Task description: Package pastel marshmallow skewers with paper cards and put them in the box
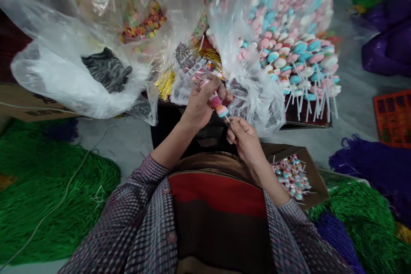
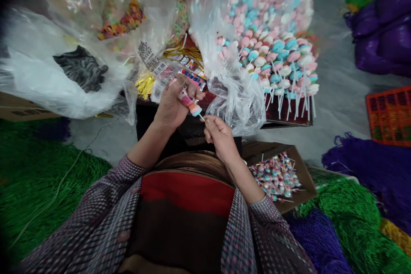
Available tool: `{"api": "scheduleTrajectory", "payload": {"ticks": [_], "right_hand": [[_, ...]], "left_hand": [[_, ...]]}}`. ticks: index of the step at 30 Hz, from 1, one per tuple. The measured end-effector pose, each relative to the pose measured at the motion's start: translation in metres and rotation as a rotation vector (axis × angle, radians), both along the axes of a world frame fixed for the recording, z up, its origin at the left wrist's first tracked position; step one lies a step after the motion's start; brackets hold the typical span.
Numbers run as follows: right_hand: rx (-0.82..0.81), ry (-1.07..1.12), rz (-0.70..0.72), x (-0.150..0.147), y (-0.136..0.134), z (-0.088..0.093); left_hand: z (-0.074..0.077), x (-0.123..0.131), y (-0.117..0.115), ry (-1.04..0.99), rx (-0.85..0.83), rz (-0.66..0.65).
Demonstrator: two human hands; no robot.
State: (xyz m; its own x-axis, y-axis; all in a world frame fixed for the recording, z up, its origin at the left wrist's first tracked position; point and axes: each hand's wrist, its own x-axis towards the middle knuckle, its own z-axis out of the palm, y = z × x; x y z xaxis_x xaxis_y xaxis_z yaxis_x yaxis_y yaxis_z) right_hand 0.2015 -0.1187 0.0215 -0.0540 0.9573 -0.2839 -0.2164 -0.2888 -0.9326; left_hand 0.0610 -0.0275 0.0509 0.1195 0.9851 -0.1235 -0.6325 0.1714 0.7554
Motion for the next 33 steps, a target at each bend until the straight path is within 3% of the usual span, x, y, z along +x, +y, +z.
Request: {"api": "scheduleTrajectory", "payload": {"ticks": [5, 12, 15, 19, 27, 33], "right_hand": [[0.098, -0.265, -0.124, -0.001, -0.001, -0.001], [0.048, -0.082, -0.098, -0.005, 0.002, 0.003], [0.071, -0.138, -0.1, -0.005, 0.004, 0.001], [0.121, -0.22, -0.101, -0.012, 0.009, -0.002], [0.124, -0.218, 0.029, -0.008, 0.007, 0.013], [0.094, -0.105, 0.005, -0.015, 0.009, 0.006]], "left_hand": [[-0.009, 0.007, -0.001, 0.041, 0.019, -0.049], [-0.006, -0.003, -0.012, -0.001, 0.104, -0.195], [0.0, -0.011, -0.005, 0.011, 0.074, -0.141], [-0.003, 0.001, -0.005, 0.044, 0.021, -0.061], [-0.01, 0.005, -0.007, 0.028, -0.069, -0.009], [-0.011, 0.009, -0.017, 0.127, 0.039, -0.142]]}}
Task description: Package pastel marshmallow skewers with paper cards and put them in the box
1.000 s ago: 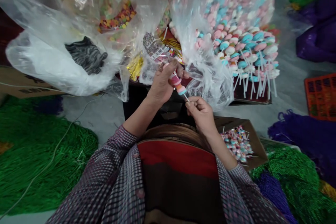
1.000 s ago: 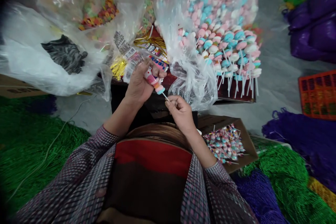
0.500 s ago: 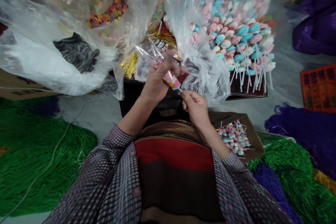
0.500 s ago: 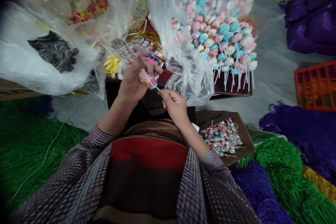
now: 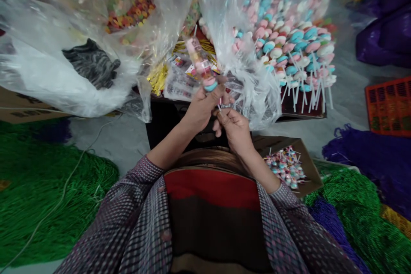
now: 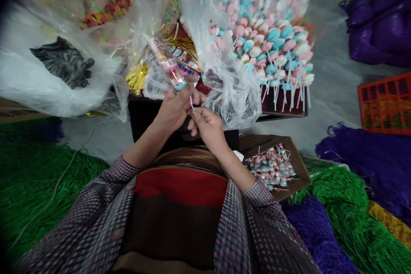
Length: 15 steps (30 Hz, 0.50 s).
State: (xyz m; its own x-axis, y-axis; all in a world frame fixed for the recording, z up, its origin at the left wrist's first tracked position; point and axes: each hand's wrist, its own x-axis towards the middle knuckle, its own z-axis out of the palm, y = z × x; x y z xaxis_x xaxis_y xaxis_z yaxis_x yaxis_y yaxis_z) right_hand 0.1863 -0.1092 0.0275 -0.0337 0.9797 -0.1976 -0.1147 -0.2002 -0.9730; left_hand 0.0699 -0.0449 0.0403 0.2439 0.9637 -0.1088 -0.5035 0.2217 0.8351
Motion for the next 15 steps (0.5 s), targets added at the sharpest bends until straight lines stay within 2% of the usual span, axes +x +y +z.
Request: {"api": "scheduleTrajectory", "payload": {"ticks": [4, 9, 12, 15], "right_hand": [[0.044, -0.014, -0.062, 0.001, 0.001, -0.002], [0.133, -0.195, -0.104, 0.009, -0.001, -0.002], [0.193, -0.324, -0.129, 0.014, 0.0, 0.0], [0.201, -0.362, -0.085, 0.017, 0.003, 0.0]], "left_hand": [[-0.008, -0.008, -0.003, 0.186, 0.11, -0.052], [-0.011, -0.019, 0.001, 0.476, 0.282, 0.041], [-0.009, -0.018, 0.002, 0.528, 0.318, 0.03], [-0.01, -0.014, 0.0, 0.472, 0.275, 0.01]]}}
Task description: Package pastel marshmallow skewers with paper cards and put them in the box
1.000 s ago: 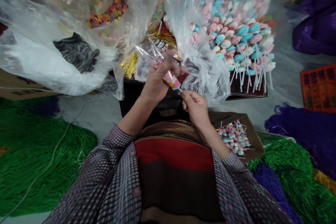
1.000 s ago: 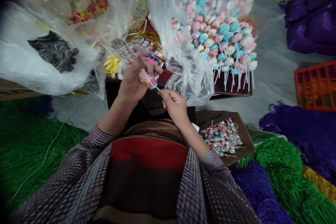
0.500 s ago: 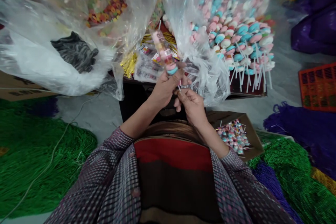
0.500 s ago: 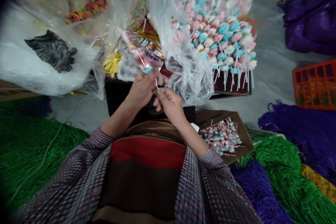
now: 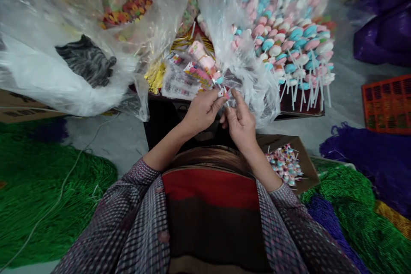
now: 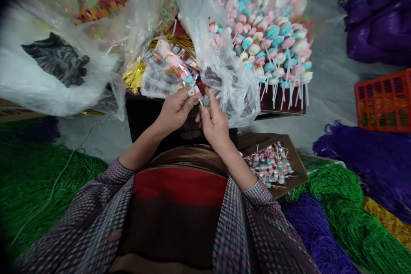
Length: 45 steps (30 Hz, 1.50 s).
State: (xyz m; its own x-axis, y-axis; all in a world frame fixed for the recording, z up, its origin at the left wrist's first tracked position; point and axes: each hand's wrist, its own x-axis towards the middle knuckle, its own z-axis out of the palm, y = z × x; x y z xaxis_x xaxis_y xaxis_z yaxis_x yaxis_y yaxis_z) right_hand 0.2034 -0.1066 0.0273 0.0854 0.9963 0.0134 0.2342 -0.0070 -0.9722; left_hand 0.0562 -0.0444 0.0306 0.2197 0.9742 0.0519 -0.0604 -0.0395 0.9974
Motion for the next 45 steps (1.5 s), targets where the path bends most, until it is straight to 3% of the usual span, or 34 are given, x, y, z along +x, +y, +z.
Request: {"api": "scheduleTrajectory", "payload": {"ticks": [8, 13, 18, 25, 30, 32, 34, 37, 39, 41, 45], "right_hand": [[0.012, 0.043, 0.025, -0.002, 0.004, -0.003], [0.008, 0.052, 0.023, -0.007, 0.002, -0.005], [0.029, 0.022, 0.06, -0.013, 0.0, -0.009], [0.042, 0.039, 0.049, -0.02, 0.0, -0.017], [-0.009, -0.053, 0.243, 0.008, 0.006, 0.009], [0.046, -0.057, 0.122, 0.026, 0.013, 0.027], [0.086, 0.051, 0.043, 0.038, 0.019, 0.042], [0.012, 0.268, 0.217, 0.038, 0.026, 0.056], [-0.07, 0.385, 0.344, 0.028, 0.027, 0.056], [-0.075, 0.456, 0.336, 0.015, 0.029, 0.049], [0.135, 0.391, 0.044, -0.003, 0.035, 0.029]], "left_hand": [[-0.003, -0.006, -0.004, -0.135, -0.113, -0.14], [0.0, -0.007, 0.005, -0.413, -0.249, 0.045], [0.011, 0.006, 0.012, -0.619, -0.409, -0.024], [0.017, 0.014, -0.001, -0.608, -0.527, -0.031], [0.018, 0.004, -0.002, -0.601, -0.552, -0.083], [0.022, 0.001, -0.007, -0.631, -0.542, -0.191], [0.025, 0.003, -0.016, -0.667, -0.575, -0.435], [0.028, 0.012, -0.031, -0.705, -0.673, -0.857], [0.027, 0.018, -0.036, -0.684, -0.698, -0.974], [0.024, 0.02, -0.035, -0.573, -0.654, -0.898], [0.014, 0.013, -0.021, -0.123, -0.313, -0.339]]}}
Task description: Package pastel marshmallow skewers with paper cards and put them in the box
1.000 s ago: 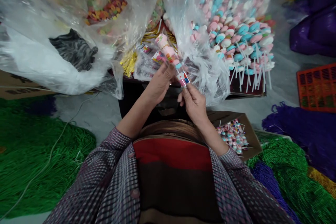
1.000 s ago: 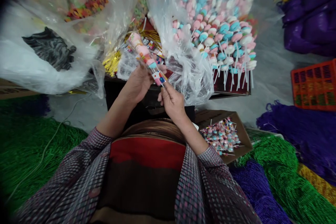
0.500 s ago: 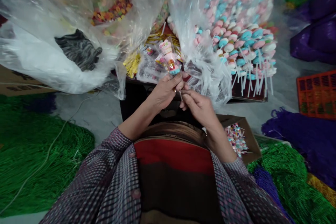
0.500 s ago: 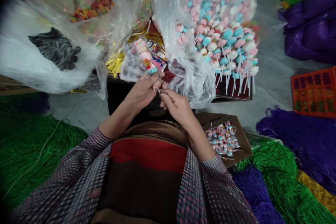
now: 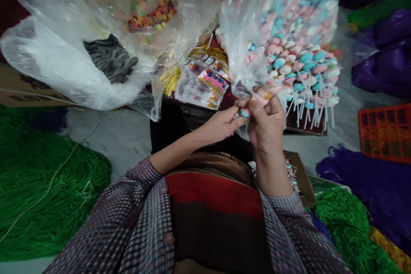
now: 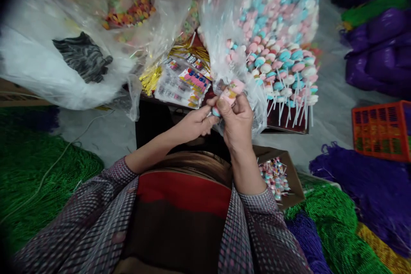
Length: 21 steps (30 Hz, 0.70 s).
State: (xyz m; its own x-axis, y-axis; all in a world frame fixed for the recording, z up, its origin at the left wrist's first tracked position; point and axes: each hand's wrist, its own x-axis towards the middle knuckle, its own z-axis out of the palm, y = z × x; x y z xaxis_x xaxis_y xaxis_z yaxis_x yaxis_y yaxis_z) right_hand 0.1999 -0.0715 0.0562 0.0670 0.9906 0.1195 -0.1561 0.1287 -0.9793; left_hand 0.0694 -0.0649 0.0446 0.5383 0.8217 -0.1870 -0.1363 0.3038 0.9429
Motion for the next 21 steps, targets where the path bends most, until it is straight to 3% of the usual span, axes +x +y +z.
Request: {"api": "scheduleTrajectory", "payload": {"ticks": [2, 3, 7, 9, 11, 13, 15, 17, 19, 21], "right_hand": [[0.045, -0.074, -0.087, 0.0, 0.002, -0.003], [0.038, -0.099, -0.069, 0.002, 0.003, -0.001], [-0.092, -0.079, 0.234, 0.016, 0.004, 0.02], [-0.11, -0.055, 0.249, 0.017, 0.008, 0.025], [-0.075, -0.058, 0.125, 0.012, 0.015, 0.023], [-0.03, -0.098, -0.007, 0.003, 0.027, 0.015], [-0.022, -0.209, -0.03, -0.006, 0.042, 0.008], [-0.04, -0.392, 0.065, -0.014, 0.063, 0.004], [-0.04, -0.625, 0.166, -0.02, 0.088, 0.002], [-0.01, -0.919, 0.152, -0.026, 0.115, -0.001]], "left_hand": [[-0.004, -0.005, 0.005, 0.108, 0.151, 0.163], [-0.006, -0.008, 0.006, 0.075, 0.163, 0.154], [-0.008, -0.016, 0.004, -0.312, -0.049, -0.25], [-0.008, -0.018, 0.003, -0.37, -0.094, -0.312], [-0.01, -0.019, 0.006, -0.247, 0.022, -0.151], [-0.014, -0.021, 0.011, -0.018, 0.219, 0.133], [-0.02, -0.027, 0.017, 0.154, 0.34, 0.348], [-0.025, -0.036, 0.023, 0.11, 0.276, 0.452], [-0.028, -0.047, 0.028, -0.086, 0.104, 0.516], [-0.028, -0.056, 0.032, -0.274, -0.048, 0.593]]}}
